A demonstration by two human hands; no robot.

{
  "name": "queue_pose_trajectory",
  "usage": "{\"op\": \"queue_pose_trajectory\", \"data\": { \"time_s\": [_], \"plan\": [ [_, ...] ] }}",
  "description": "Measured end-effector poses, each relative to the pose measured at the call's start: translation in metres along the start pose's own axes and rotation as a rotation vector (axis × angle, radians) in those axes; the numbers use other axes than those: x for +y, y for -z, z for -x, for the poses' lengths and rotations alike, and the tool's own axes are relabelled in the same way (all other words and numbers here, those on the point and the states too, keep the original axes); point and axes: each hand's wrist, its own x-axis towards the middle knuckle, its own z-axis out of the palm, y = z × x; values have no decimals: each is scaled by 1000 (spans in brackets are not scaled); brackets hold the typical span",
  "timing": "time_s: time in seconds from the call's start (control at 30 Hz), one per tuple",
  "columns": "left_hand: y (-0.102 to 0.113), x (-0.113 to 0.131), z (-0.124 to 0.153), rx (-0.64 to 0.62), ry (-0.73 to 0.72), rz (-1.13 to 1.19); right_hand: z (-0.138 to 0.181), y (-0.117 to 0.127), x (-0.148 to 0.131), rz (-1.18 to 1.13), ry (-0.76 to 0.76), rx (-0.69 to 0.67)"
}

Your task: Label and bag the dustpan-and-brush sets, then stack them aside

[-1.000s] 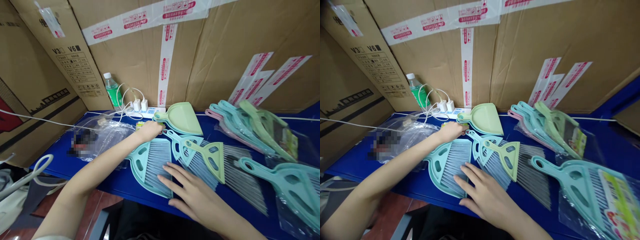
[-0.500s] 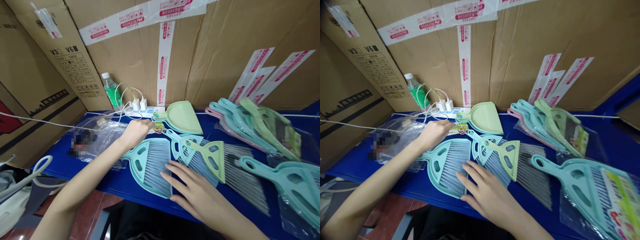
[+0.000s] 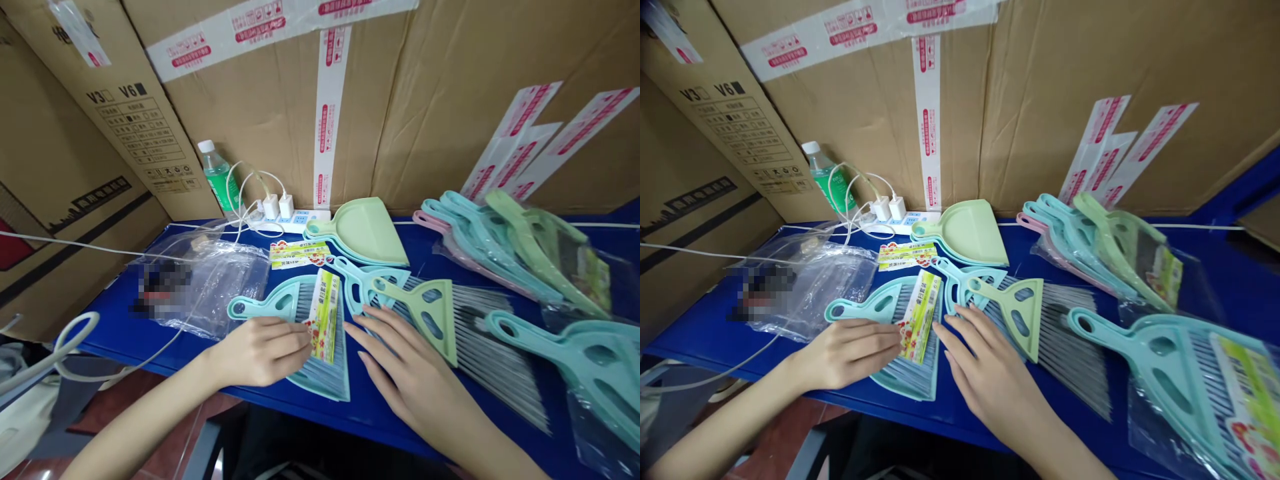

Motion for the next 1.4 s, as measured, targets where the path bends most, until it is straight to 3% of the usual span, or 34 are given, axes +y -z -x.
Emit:
{"op": "queue_pose_trajectory", "data": {
  "time_s": [0.63, 1.13, 1.3, 1.4],
  "plan": [
    [4, 18, 12, -116, 149, 169, -4, -8, -1, -68, 163, -255],
    [-6, 31, 18, -12, 204, 137, -1, -11, -2, -65, 170, -222],
    [2, 28, 36, 64, 325, 97, 2, -8, -1, -75, 144, -227],
    [8, 18, 48, 36, 505, 36, 3, -6, 1, -105, 106, -212]
  ]
}}
